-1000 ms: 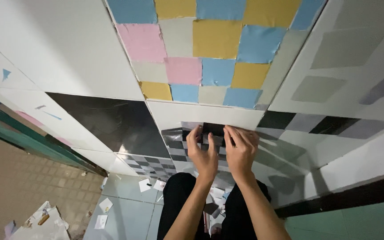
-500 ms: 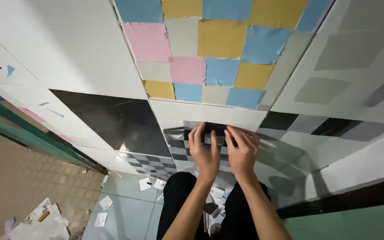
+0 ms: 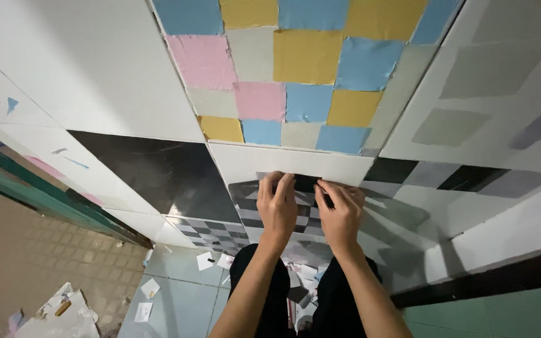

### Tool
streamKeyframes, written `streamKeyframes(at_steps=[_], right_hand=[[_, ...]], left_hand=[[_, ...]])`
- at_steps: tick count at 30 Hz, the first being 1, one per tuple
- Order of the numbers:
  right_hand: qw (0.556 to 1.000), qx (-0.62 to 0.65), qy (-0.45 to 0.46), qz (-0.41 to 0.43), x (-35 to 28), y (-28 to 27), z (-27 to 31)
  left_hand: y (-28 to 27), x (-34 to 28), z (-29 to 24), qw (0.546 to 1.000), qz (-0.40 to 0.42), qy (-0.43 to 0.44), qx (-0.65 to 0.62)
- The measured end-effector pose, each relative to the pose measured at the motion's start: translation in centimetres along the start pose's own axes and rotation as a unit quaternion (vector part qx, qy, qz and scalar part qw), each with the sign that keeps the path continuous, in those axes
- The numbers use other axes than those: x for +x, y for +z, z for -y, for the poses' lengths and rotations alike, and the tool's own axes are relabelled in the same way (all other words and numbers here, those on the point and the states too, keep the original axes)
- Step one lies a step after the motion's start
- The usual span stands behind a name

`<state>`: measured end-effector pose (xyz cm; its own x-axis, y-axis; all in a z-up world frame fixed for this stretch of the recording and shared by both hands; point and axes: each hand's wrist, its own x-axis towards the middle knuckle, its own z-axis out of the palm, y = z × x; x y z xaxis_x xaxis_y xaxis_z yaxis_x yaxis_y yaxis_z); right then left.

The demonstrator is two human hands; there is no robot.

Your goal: Peeling off small square vinyl stickers from a tiled wall surface one by one

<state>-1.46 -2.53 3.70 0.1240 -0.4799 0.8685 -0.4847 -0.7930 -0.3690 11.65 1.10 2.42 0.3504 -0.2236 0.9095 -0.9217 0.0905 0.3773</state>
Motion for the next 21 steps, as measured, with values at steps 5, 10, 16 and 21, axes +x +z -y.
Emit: streamKeyframes(at_steps=[5, 10, 16, 21], right_hand=[[0.999, -0.03, -0.042, 0.009, -0.1, 0.5, -0.7], [0.982, -0.132, -0.133, 0.005, 1.5, 0.7, 0.4], [0.968, -0.156, -0.194, 0.009, 1.6, 2.1, 0.4], [0.969, -0.129, -0.211, -0.018, 1.3, 3.4, -0.1]], left_hand=[[0.3, -0.5, 0.4, 0.999, 0.021, -0.019, -0.021], [0.9, -2.4, 0.4, 0.992, 0.021, -0.116, -0.04], [1.7, -5.0, 1.6, 0.978, 0.023, -0.196, -0.07], [1.9, -5.0, 2.2, 0.981, 0.012, -0.176, -0.086]])
